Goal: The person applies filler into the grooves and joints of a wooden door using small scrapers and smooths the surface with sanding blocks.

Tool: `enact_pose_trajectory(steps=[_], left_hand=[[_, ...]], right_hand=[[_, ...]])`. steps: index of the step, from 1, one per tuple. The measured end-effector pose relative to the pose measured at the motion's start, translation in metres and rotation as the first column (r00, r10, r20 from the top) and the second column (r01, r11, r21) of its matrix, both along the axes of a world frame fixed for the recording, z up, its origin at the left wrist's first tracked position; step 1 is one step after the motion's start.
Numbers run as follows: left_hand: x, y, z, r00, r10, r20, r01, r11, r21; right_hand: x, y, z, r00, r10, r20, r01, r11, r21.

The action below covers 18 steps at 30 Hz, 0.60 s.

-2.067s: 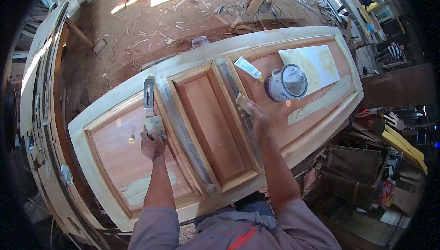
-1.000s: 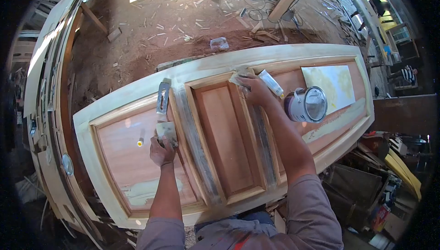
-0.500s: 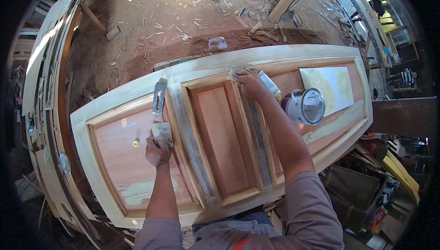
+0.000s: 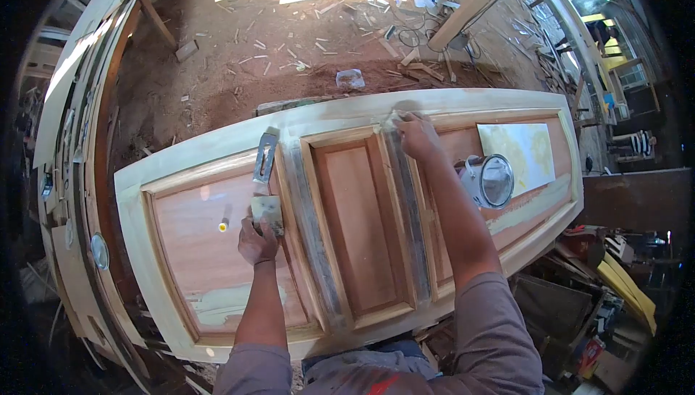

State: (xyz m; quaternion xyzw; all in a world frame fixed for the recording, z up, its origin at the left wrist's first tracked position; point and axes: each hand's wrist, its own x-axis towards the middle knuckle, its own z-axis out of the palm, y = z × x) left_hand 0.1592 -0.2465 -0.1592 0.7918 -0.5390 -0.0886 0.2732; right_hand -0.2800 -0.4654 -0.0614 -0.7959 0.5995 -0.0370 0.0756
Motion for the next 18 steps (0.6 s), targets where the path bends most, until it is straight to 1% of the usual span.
enact_pose_trajectory(steps=[2, 5, 8, 11, 14, 17, 18], left_hand=[[-0.001, 0.000, 0.001, 1.000, 0.004, 0.007, -0.004, 1.000, -0.023], [-0.002, 0.000, 0.002, 1.000, 0.007, 0.017, -0.007, 1.000, -0.002], [-0.002, -0.001, 0.005, 1.000, 0.002, -0.015, -0.002, 0.999, -0.034], [-0.001, -0.001, 0.003, 1.000, -0.010, -0.003, 0.010, 1.000, -0.030], [-0.003, -0.002, 0.008, 1.000, 0.003, -0.022, -0.004, 1.000, -0.017], [-0.002, -0.001, 0.003, 1.000, 0.025, -0.017, -0.024, 0.999, 0.036], [-0.002, -0.001, 0.002, 1.000, 0.022, -0.020, -0.022, 1.000, 0.020]], right_hand=[[0.001, -0.004, 0.008, 0.988, -0.029, 0.149, 0.030, 1.000, -0.005], [0.002, -0.010, -0.007, 0.959, 0.016, 0.282, -0.018, 1.000, 0.005], [0.006, -0.004, -0.014, 0.991, 0.010, 0.130, -0.020, 0.997, 0.077], [0.015, -0.012, 0.019, 0.998, 0.027, 0.059, -0.038, 0.982, 0.186], [0.003, -0.035, 0.020, 0.994, 0.041, 0.101, -0.066, 0.966, 0.249], [0.015, -0.035, 0.032, 0.999, 0.053, 0.002, -0.053, 0.993, 0.106], [0.018, -0.033, 0.027, 0.995, 0.090, -0.037, -0.087, 0.994, 0.072]])
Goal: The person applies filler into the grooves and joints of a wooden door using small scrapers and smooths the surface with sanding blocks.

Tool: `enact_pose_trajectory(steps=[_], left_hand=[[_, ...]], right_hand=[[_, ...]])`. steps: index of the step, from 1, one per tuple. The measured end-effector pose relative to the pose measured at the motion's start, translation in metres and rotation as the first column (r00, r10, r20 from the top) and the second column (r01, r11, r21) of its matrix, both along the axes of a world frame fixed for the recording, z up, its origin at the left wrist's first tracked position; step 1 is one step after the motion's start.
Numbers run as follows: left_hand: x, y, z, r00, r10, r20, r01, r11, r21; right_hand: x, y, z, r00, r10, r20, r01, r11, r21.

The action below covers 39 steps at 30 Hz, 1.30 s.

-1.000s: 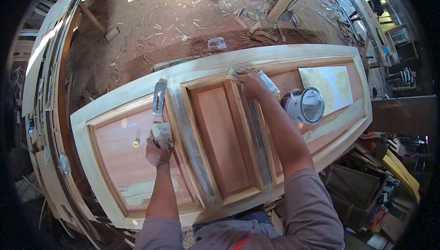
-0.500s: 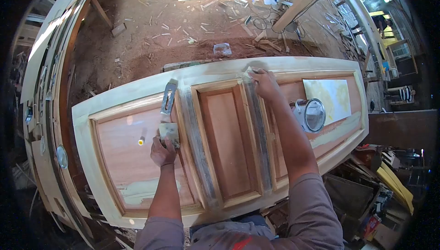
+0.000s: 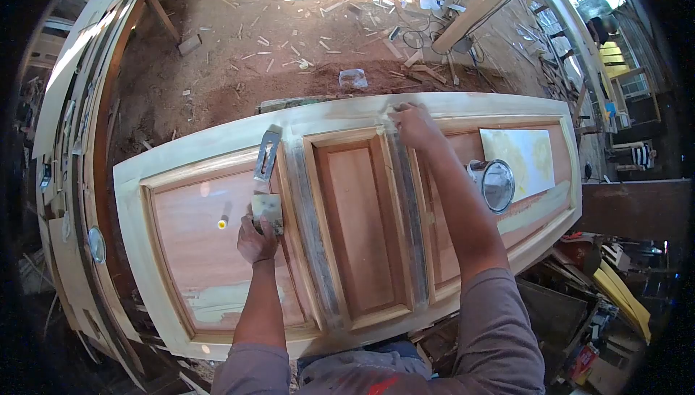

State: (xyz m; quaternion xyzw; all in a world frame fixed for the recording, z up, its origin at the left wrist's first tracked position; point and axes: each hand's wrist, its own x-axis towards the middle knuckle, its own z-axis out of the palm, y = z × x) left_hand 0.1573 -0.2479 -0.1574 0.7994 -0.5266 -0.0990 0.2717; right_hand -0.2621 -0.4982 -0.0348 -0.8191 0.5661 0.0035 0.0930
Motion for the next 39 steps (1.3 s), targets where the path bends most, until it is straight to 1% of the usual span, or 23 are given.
enact_pose_trajectory(steps=[2, 5, 8, 11, 14, 17, 20, 22, 23, 24, 25, 26, 29, 32, 35, 38, 39], left_hand=[[0.000, 0.000, -0.001, 1.000, -0.006, -0.004, 0.006, 1.000, -0.029], [0.000, -0.001, 0.002, 1.000, -0.008, -0.002, 0.008, 0.998, -0.066], [-0.001, -0.002, 0.004, 1.000, -0.007, 0.016, 0.008, 0.998, -0.070], [0.000, 0.000, 0.001, 1.000, -0.019, 0.015, 0.019, 1.000, -0.021], [-0.001, 0.000, 0.000, 0.999, -0.013, 0.034, 0.013, 1.000, -0.015], [0.002, 0.001, -0.007, 0.999, -0.016, 0.041, 0.016, 1.000, -0.011], [0.001, 0.001, -0.003, 0.999, -0.016, 0.049, 0.015, 1.000, 0.010], [0.001, 0.000, -0.003, 0.999, -0.011, 0.038, 0.011, 1.000, -0.010], [0.001, 0.000, -0.003, 0.999, -0.010, 0.035, 0.011, 1.000, -0.019], [0.001, -0.001, -0.001, 0.999, -0.010, 0.033, 0.010, 1.000, -0.011], [0.001, -0.001, 0.000, 0.999, -0.011, 0.032, 0.011, 1.000, -0.002], [0.001, -0.001, 0.002, 0.999, -0.012, 0.031, 0.012, 1.000, 0.007], [0.001, 0.000, 0.001, 1.000, -0.003, 0.029, 0.002, 0.999, 0.040], [0.001, 0.001, -0.001, 1.000, -0.019, 0.017, 0.019, 0.999, -0.032], [0.001, 0.000, -0.002, 1.000, -0.025, 0.011, 0.026, 0.999, -0.046], [-0.002, -0.002, 0.005, 0.999, -0.019, 0.029, 0.021, 0.997, -0.068], [-0.002, -0.002, 0.004, 0.999, -0.017, 0.032, 0.019, 0.997, -0.070]], right_hand=[[0.002, 0.009, -0.017, 0.995, 0.071, -0.074, -0.076, 0.995, -0.068], [0.003, 0.016, -0.013, 0.980, 0.061, -0.188, -0.066, 0.998, -0.017], [0.003, 0.011, 0.002, 0.934, 0.078, -0.349, -0.070, 0.997, 0.034], [0.006, 0.011, -0.003, 0.988, 0.073, -0.135, -0.099, 0.975, -0.197], [0.009, 0.007, -0.008, 0.971, 0.149, -0.186, -0.165, 0.984, -0.072], [0.007, 0.002, 0.002, 0.942, 0.164, -0.293, -0.162, 0.986, 0.031], [0.005, 0.001, 0.010, 0.936, 0.135, -0.324, -0.138, 0.990, 0.013], [-0.006, 0.002, -0.004, 0.994, 0.092, -0.063, -0.100, 0.986, -0.136], [-0.013, 0.002, -0.013, 0.994, 0.082, 0.075, -0.065, 0.977, -0.204], [-0.012, 0.001, -0.008, 0.973, -0.046, 0.225, 0.068, 0.993, -0.093], [-0.013, 0.000, -0.003, 0.916, -0.186, 0.355, 0.184, 0.982, 0.039], [-0.014, -0.001, 0.001, 0.825, -0.331, 0.458, 0.276, 0.943, 0.184], [-0.028, -0.008, -0.002, 0.730, -0.501, 0.465, 0.334, 0.855, 0.396], [-0.036, -0.015, -0.011, 0.496, -0.732, 0.468, 0.308, 0.652, 0.693], [-0.042, -0.023, -0.034, 0.381, -0.760, 0.526, 0.241, 0.631, 0.738], [-0.056, -0.033, -0.063, 0.448, -0.776, 0.444, 0.239, 0.582, 0.777], [-0.059, -0.035, -0.069, 0.482, -0.761, 0.435, 0.228, 0.588, 0.776]])
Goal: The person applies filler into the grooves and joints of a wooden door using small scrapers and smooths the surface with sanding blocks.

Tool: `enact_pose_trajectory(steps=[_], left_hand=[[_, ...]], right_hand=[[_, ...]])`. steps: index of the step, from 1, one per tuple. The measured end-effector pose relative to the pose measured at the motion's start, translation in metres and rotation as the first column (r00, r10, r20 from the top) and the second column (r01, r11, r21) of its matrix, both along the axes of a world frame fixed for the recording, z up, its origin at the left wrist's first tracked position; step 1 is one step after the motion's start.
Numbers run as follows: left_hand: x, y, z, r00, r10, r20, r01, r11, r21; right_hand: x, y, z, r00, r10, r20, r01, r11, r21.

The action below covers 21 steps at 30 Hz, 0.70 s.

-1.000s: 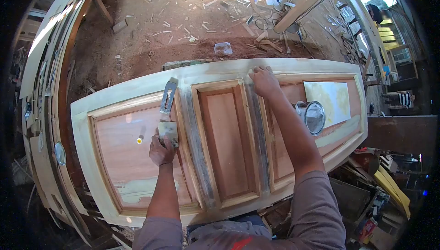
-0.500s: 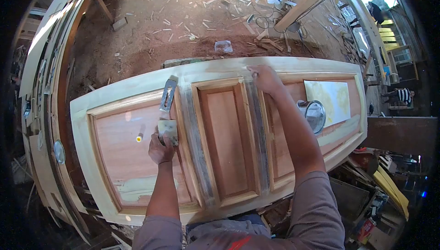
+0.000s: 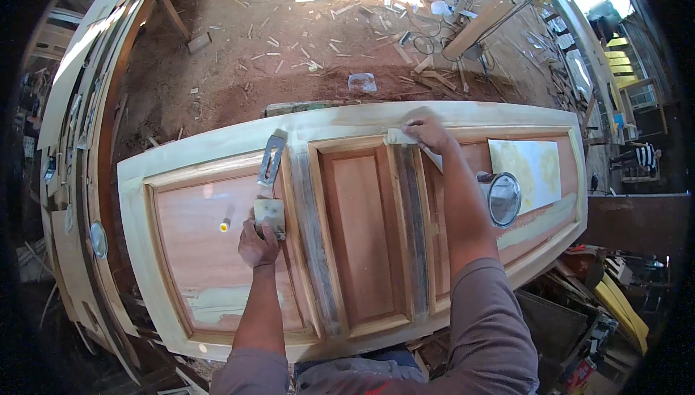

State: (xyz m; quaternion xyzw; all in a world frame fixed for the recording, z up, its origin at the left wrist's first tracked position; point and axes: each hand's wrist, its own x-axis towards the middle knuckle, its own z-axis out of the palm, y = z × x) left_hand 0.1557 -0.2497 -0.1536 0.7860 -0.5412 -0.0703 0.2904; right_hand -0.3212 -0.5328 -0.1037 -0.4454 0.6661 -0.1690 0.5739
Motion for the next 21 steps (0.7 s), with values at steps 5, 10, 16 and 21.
enact_pose_trajectory(steps=[5, 10, 16, 21], left_hand=[[0.000, 0.000, -0.002, 1.000, 0.020, -0.009, -0.019, 0.999, 0.035], [0.002, 0.001, -0.006, 1.000, 0.023, -0.002, -0.023, 0.998, 0.061], [0.002, 0.002, -0.008, 1.000, 0.022, -0.008, -0.021, 0.997, 0.078], [0.001, 0.001, -0.008, 1.000, 0.021, 0.003, -0.021, 0.998, 0.060]], right_hand=[[0.001, -0.005, 0.026, 0.965, 0.210, -0.156, -0.200, 0.977, 0.077], [0.006, 0.004, 0.055, 0.965, 0.152, -0.211, -0.184, 0.973, -0.140], [0.040, 0.011, 0.075, 0.684, 0.310, -0.660, -0.706, 0.510, -0.492], [0.048, 0.014, 0.056, 0.568, 0.399, -0.720, -0.779, 0.543, -0.313]])
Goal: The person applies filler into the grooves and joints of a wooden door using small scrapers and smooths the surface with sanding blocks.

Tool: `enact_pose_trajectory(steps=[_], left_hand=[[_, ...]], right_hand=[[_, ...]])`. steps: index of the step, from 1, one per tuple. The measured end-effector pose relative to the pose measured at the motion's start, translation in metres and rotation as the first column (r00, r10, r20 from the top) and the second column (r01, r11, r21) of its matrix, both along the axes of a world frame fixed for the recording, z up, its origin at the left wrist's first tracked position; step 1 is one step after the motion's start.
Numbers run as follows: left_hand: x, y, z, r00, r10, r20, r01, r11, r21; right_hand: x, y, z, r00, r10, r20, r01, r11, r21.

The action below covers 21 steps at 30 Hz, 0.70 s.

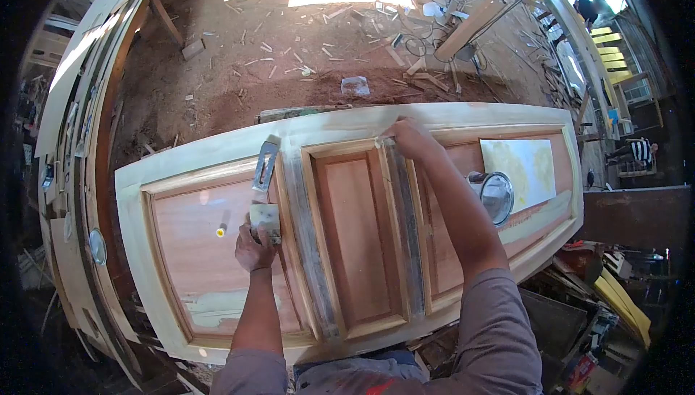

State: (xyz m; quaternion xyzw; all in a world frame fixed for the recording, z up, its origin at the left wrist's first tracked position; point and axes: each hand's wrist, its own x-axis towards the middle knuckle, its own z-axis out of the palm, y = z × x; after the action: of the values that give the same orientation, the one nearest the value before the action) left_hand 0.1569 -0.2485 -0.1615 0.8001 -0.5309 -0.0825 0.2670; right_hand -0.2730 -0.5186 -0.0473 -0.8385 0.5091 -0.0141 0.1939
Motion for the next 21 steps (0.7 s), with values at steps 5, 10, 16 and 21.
enact_pose_trajectory(steps=[5, 10, 16, 21], left_hand=[[0.001, 0.002, 0.000, 1.000, 0.011, 0.012, -0.012, 0.998, 0.060], [0.000, 0.000, 0.001, 1.000, 0.007, 0.001, -0.007, 1.000, 0.012], [0.001, 0.001, 0.003, 1.000, 0.002, 0.000, -0.002, 1.000, 0.013], [-0.001, 0.000, 0.004, 0.999, 0.009, -0.048, -0.009, 1.000, 0.001]], right_hand=[[-0.006, -0.006, 0.020, 0.987, -0.052, -0.155, 0.075, 0.987, 0.142], [0.004, -0.007, 0.011, 0.997, -0.027, -0.067, 0.025, 0.999, -0.034], [0.012, -0.004, 0.003, 0.929, 0.042, -0.368, -0.081, 0.992, -0.092], [0.036, -0.011, 0.020, 0.899, 0.122, -0.420, -0.219, 0.957, -0.190]])
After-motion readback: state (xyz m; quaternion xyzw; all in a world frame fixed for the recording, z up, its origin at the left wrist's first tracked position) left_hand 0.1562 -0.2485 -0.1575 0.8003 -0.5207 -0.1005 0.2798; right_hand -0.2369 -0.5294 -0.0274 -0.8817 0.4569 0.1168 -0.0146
